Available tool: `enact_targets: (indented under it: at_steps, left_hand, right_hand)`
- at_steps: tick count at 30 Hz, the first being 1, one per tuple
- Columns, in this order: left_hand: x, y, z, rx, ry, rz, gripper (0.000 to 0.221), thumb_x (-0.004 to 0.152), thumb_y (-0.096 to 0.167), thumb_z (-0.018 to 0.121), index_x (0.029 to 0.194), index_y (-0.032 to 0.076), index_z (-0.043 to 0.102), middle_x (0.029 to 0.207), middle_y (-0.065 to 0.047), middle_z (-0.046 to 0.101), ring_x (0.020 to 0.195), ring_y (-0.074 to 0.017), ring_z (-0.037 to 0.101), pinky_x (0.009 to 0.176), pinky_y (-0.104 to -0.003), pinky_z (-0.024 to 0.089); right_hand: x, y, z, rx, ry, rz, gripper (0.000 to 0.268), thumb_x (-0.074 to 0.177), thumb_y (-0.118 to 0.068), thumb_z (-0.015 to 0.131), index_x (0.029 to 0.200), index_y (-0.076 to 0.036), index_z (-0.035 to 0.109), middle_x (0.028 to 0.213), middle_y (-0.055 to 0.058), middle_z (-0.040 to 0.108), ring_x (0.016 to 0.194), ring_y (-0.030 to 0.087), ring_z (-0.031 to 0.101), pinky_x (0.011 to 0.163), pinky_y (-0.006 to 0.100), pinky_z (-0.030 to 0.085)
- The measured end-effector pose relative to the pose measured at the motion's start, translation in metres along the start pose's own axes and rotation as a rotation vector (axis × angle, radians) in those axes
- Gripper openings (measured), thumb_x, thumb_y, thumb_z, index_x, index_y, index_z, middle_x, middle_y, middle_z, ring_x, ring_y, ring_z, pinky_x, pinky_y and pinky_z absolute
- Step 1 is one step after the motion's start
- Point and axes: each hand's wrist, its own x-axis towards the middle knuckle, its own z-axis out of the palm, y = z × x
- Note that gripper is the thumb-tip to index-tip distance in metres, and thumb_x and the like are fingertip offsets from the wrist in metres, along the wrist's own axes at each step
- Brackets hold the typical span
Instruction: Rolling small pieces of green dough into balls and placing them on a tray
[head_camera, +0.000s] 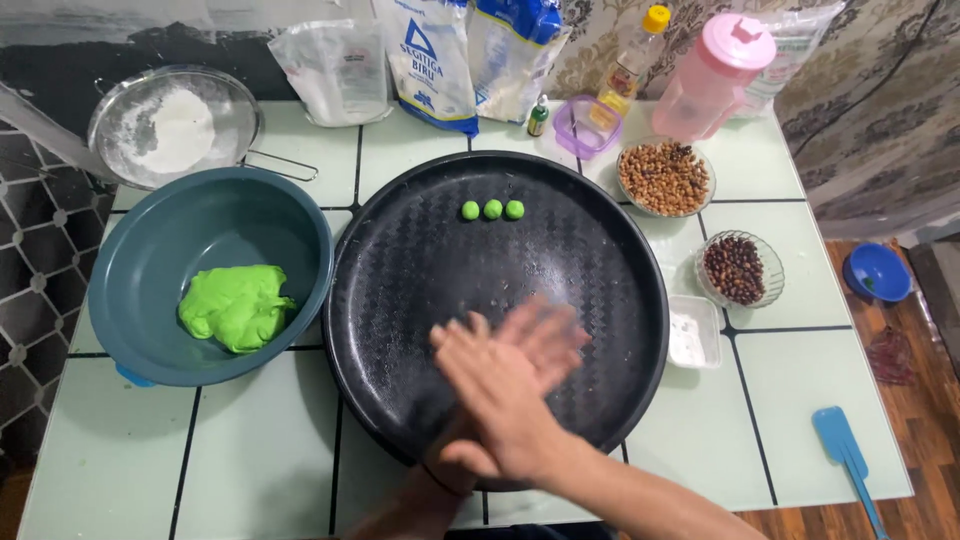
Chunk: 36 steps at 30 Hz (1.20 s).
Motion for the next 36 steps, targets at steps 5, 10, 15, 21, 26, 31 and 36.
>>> enact_targets:
  at_steps: [5,10,15,21,26,31,36]
  left_hand:
    - [0.003,0.028,0.009,0.095,-0.080,0.189,0.085,0.098,0.078,0.029,0.164,0.024,0.025,0.169,-0.017,0.025,0.151,-0.0407,0.032,0.122,-0.053,0.028]
    - [0.025,0.042,-0.015,0.131,0.031,0.095,0.089,0.091,0.084,0.041,0.163,0.033,0.028,0.169,-0.012,0.030,0.149,-0.0382,0.037,0.118,-0.048,0.038]
    - [0.014,0.030,0.033,0.005,0.014,0.297,0.089,0.095,0.081,0.033,0.165,0.027,0.024,0.165,-0.012,0.036,0.130,-0.0258,0.057,0.111,-0.046,0.047]
    - [0.022,0.035,0.005,0.048,0.016,0.209,0.092,0.087,0.087,0.041,0.161,0.033,0.035,0.166,-0.006,0.039,0.146,-0.0310,0.044,0.119,-0.051,0.035]
    - [0.015,0.001,0.036,0.166,0.058,0.423,0.075,0.104,0.070,0.036,0.167,0.033,0.019,0.167,-0.006,0.023,0.149,-0.0390,0.025,0.120,-0.061,0.024]
    - [0.021,0.051,0.012,0.063,0.124,0.381,0.080,0.088,0.087,0.038,0.156,0.046,0.032,0.167,-0.005,0.035,0.142,-0.0379,0.046,0.104,-0.056,0.041]
    - [0.010,0.041,0.069,0.133,0.236,0.309,0.099,0.080,0.092,0.038,0.158,0.030,0.040,0.159,-0.012,0.043,0.134,-0.0381,0.054,0.102,-0.049,0.047]
  right_hand:
    - [0.010,0.043,-0.001,-0.133,0.021,-0.049,0.068,0.101,-0.040,0.057,0.151,0.006,0.044,0.151,0.034,0.047,0.142,0.056,0.040,0.116,0.068,0.028]
    - [0.012,0.046,0.029,-0.008,0.087,-0.032,0.077,0.100,-0.040,0.054,0.156,0.008,0.033,0.160,0.032,0.036,0.147,0.053,0.034,0.119,0.066,0.024]
    - [0.018,0.060,-0.002,-0.116,0.079,-0.064,0.070,0.108,-0.045,0.040,0.159,0.003,0.033,0.157,0.025,0.045,0.146,0.044,0.042,0.117,0.058,0.026]
    - [0.012,0.037,0.017,-0.072,0.055,-0.050,0.080,0.104,-0.052,0.046,0.159,0.003,0.030,0.165,0.024,0.035,0.152,0.044,0.032,0.122,0.056,0.024]
    - [0.028,0.071,-0.003,0.008,0.115,0.043,0.076,0.104,-0.039,0.045,0.160,0.008,0.022,0.162,0.032,0.032,0.150,0.050,0.028,0.120,0.062,0.023]
    - [0.019,0.045,0.019,0.030,0.024,0.007,0.079,0.102,-0.044,0.047,0.157,0.009,0.029,0.154,0.034,0.042,0.144,0.054,0.038,0.116,0.064,0.029]
    - [0.027,0.053,0.006,0.020,0.098,0.107,0.071,0.107,-0.033,0.042,0.163,0.003,0.018,0.163,0.029,0.033,0.150,0.050,0.028,0.120,0.060,0.025]
